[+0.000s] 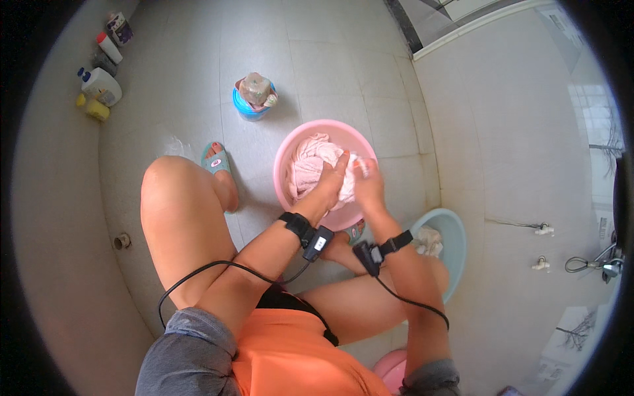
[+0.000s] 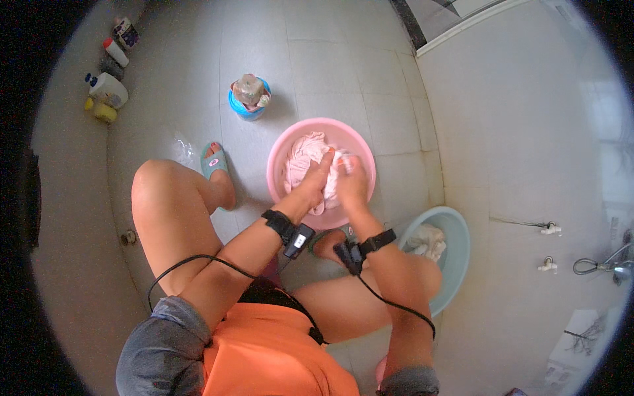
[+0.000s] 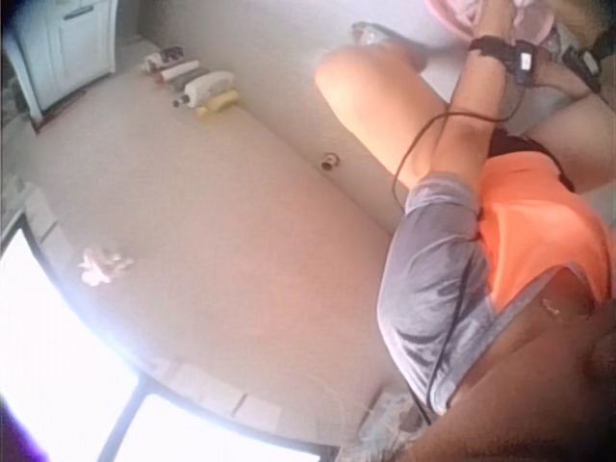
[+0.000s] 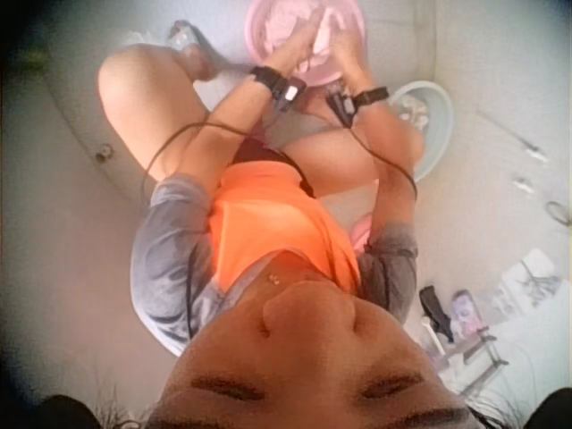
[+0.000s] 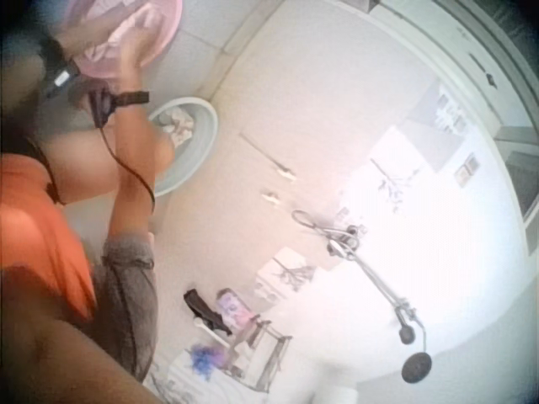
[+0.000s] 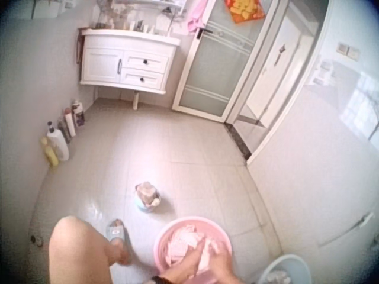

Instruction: The person rubs a bar of soap onto a piece of pink fabric in a basin of water and scrubs it by hand.

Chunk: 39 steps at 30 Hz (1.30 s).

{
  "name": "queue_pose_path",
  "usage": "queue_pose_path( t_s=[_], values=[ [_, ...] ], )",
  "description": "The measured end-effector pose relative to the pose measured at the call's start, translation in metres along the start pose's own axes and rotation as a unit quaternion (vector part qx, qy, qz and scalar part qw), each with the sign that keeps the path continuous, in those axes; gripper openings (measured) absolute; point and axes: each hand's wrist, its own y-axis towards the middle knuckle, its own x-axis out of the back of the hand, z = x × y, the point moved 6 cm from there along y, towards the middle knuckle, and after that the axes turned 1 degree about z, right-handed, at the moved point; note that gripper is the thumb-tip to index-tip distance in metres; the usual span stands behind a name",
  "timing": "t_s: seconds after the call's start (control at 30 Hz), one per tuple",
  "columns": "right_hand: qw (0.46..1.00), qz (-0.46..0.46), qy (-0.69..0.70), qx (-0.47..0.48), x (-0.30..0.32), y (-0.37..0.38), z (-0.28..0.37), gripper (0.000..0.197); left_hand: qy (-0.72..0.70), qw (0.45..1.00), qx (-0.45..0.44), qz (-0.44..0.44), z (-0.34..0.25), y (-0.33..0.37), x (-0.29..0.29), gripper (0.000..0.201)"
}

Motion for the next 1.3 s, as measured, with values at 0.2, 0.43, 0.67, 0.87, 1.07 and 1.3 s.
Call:
queue_pose_path(
  t_s=[0.2,0.43,0.67,0.87,1.07,1.3],
  values=[
    [0.972,-0.05,-0.183,0.14,-0.008,0.002,0.009,0.032,-0.008,0.998,-0.058,-0.03,0.015,-0.016,0.0,0.05],
    [0.995,-0.004,-0.105,-0.002,-0.043,0.002,-0.031,0.035,0.228,0.964,-0.026,-0.132,0.002,0.012,0.027,0.065],
    [0.995,0.077,-0.029,-0.057,-0.038,0.019,-0.023,0.036,0.226,0.969,0.018,-0.096,0.047,0.034,0.051,0.074],
    [0.979,0.022,-0.187,0.08,-0.049,-0.013,-0.024,0.035,0.065,0.994,0.08,-0.034,0.045,0.022,0.038,0.06],
    [0.989,0.044,-0.14,0.007,-0.02,0.025,-0.049,0.04,0.211,0.974,0.087,-0.006,0.052,0.011,0.018,0.052],
    [0.993,-0.014,-0.115,-0.019,-0.025,0.011,-0.044,0.035,-0.105,0.986,0.099,0.085,0.007,0.012,0.011,0.037]
  ],
)
